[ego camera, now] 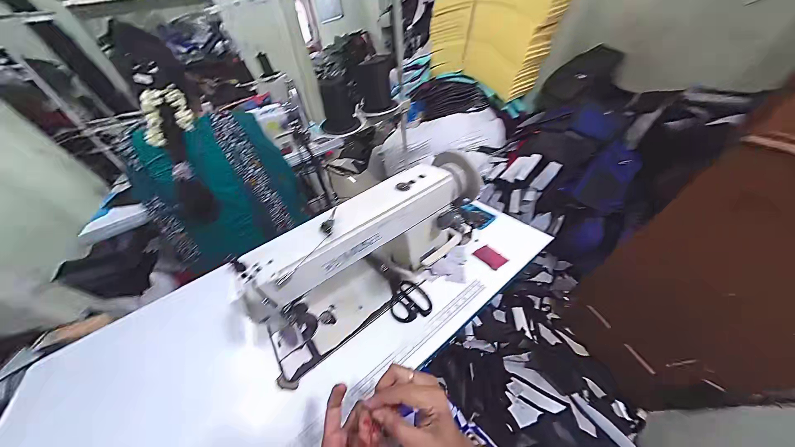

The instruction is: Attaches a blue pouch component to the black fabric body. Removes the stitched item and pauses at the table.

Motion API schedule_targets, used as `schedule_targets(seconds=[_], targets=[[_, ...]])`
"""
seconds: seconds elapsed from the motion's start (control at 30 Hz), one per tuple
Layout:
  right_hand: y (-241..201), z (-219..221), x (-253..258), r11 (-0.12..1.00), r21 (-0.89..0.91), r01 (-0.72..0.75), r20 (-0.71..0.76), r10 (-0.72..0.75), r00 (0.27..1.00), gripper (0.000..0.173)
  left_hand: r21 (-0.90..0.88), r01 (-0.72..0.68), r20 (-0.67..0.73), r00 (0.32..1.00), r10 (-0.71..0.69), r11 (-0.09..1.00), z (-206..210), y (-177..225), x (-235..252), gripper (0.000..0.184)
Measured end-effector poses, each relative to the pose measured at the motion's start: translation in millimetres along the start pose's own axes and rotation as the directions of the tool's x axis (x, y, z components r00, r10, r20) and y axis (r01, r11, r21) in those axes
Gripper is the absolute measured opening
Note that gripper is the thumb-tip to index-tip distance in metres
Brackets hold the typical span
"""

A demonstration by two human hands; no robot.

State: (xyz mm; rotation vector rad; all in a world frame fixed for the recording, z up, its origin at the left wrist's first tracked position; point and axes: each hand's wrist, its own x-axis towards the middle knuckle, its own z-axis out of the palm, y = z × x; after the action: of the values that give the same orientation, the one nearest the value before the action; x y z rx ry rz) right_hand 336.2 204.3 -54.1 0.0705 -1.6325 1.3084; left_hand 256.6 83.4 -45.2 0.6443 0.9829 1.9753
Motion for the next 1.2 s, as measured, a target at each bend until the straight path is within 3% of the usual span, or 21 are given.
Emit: schedule_targets(seconds=[0.1,0.23,0.47,0.63,0.73,0.83,1.2], targets=[[-4,4,3,1.000,-0.005,0.028,0.070,-0.028,0.997,0.009,-0.140,-0.006,0.019,1.000,0.009,0.990,-3,5,-5,0.046],[-6,15,-1,0.999,-0.023,0.045,0.098,-0.043,0.994,0.009,-0.227,-0.038,0.056,0.997,0.052,0.973,-11,6,-9,0.048],[-7,27,-4,0.996,-0.069,0.061,0.133,-0.052,0.990,0.009,-0.142,-0.110,-0.082,0.992,0.099,0.984,-18,10,-21,0.056],[-3,33,-9,0.999,-0.028,0.024,0.104,-0.021,0.994,0.008,-0.083,-0.162,-0.091,0.984,0.155,0.983,-23,9,-22,0.048],[-5,34,-11,1.000,-0.016,0.013,0.093,-0.011,0.996,0.007,-0.292,-0.156,0.007,0.986,0.165,0.944,-26,7,-21,0.032],[-10,40,-15,1.000,-0.006,0.010,0.096,-0.009,0.995,0.007,-0.623,-0.046,0.090,0.987,0.130,0.781,-30,5,-22,0.015],[-9,46,-21,1.000,0.006,0.007,0.090,-0.008,0.996,0.006,-0.650,-0.054,0.146,0.970,0.194,0.758,-32,1,-20,0.014]])
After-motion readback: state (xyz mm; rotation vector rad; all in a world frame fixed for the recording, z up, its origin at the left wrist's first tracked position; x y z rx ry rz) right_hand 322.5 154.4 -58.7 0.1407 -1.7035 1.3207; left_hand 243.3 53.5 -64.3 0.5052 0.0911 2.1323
